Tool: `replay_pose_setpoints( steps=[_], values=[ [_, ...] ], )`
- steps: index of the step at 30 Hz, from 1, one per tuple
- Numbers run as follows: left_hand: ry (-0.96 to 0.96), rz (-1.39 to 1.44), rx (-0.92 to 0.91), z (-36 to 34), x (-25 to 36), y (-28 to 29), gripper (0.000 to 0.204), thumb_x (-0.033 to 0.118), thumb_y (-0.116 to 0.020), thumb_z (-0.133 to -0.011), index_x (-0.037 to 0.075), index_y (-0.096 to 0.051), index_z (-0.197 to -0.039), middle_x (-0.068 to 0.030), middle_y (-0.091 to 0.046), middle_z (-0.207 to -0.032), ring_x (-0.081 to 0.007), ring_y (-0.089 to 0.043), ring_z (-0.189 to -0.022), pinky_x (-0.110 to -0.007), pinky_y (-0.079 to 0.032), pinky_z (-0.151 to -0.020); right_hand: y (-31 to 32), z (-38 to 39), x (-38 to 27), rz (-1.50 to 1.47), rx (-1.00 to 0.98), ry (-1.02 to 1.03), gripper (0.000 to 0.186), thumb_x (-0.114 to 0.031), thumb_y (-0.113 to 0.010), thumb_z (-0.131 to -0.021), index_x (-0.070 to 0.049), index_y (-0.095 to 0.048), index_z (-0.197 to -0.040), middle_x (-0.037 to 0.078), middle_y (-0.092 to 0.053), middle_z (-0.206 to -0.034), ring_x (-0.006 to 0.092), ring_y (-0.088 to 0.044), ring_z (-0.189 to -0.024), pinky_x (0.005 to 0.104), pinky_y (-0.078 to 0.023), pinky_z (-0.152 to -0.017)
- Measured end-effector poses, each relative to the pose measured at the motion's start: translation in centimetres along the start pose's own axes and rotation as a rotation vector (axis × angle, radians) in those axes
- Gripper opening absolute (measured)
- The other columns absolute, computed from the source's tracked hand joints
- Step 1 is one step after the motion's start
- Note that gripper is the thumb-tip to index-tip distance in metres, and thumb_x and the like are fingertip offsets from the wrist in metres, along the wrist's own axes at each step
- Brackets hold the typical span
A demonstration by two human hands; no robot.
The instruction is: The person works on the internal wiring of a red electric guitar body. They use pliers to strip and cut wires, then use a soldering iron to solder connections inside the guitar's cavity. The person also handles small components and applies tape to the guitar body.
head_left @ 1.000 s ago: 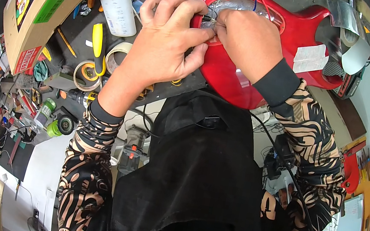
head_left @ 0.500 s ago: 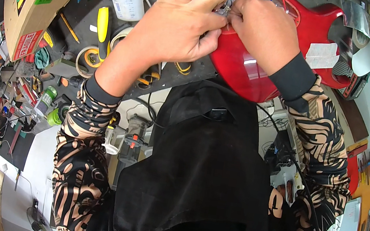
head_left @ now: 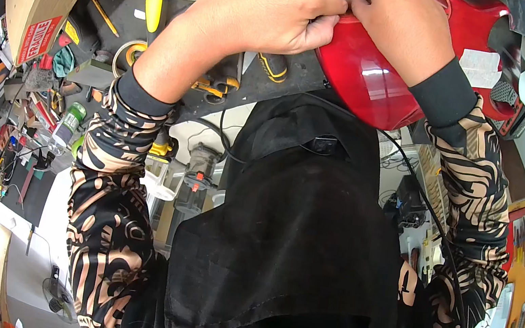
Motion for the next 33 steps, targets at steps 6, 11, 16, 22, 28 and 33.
replay_pose_setpoints(
  steps=[6, 11, 16, 22, 28, 33],
  values=[
    [-0.034, 0.024, -0.069, -0.6, 0.1, 0.5, 0.017, 0.024, -0.073, -0.089, 0.009, -0.076, -0.081, -0.0062, -0.059, -0.115, -0.0279, -0.053, -0.112, -0.054, -0.037, -0.104, 0.1, 0.2, 0.0, 0.044, -0.003, -0.053, 0.018, -0.017, -0.070, -0.098, -0.002, -0.079, -0.094, 0.022, -0.079, -0.091, 0.0429, -0.078, -0.088, 0.0551, -0.062, -0.081],
    [-0.039, 0.044, -0.127, -1.1, 0.0, 0.7, 0.021, 0.022, -0.072, -0.090, 0.006, -0.075, -0.077, -0.0068, -0.059, -0.114, -0.0277, -0.053, -0.111, -0.054, -0.037, -0.106, 0.5, 0.0, -0.4, 0.014, 0.007, 0.007, 0.015, -0.016, -0.071, -0.096, -0.004, -0.079, -0.099, 0.021, -0.080, -0.094, 0.0421, -0.079, -0.091, 0.0551, -0.062, -0.082],
    [-0.053, 0.087, -0.177, -1.8, -0.1, 0.8, 0.023, 0.021, -0.070, -0.091, 0.005, -0.075, -0.076, -0.0067, -0.059, -0.113, -0.0268, -0.054, -0.111, -0.053, -0.038, -0.106, 0.7, -0.2, 0.4, -0.005, -0.031, -0.004, 0.015, -0.015, -0.071, -0.094, -0.004, -0.080, -0.097, 0.022, -0.080, -0.094, 0.0418, -0.079, -0.090, 0.0539, -0.062, -0.082],
    [0.076, 0.077, 0.028, -0.8, -0.3, 2.5, 0.016, 0.021, -0.074, -0.091, 0.008, -0.074, -0.081, -0.0065, -0.055, -0.101, -0.0261, -0.052, -0.105, -0.048, -0.036, -0.098, 4.1, -1.4, 0.5, 0.091, -0.091, 0.010, 0.013, -0.014, -0.075, -0.091, -0.002, -0.078, -0.093, 0.023, -0.079, -0.091, 0.0416, -0.078, -0.087, 0.0522, -0.062, -0.080],
    [0.421, 0.152, 0.518, 3.9, 0.9, 2.5, 0.009, -0.001, -0.079, -0.101, 0.000, -0.078, -0.111, -0.0087, -0.062, -0.120, -0.0192, -0.061, -0.105, -0.033, -0.051, -0.091, 7.1, -1.6, -0.1, 0.142, 0.026, 0.137, 0.022, -0.008, -0.085, -0.084, -0.007, -0.066, -0.095, 0.015, -0.073, -0.100, 0.0361, -0.074, -0.098, 0.0476, -0.057, -0.083],
    [0.779, 0.400, 0.749, 5.4, 6.7, -3.9, 0.056, 0.005, -0.088, -0.089, 0.004, -0.061, -0.138, -0.0169, -0.053, -0.137, -0.0288, -0.052, -0.123, -0.038, -0.051, -0.097, 4.4, -2.5, -0.4, 0.229, 0.337, 0.630, 0.049, -0.009, -0.083, -0.086, -0.009, -0.069, -0.132, 0.014, -0.062, -0.145, 0.0363, -0.052, -0.151, 0.0596, -0.040, -0.127]
  ],
)
Point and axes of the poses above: each hand's wrist, its own z-axis away from the middle knuckle, its own y-axis out of the back of the hand, x = y × z, the point moved 3 cm from there along -z, towards the middle knuckle
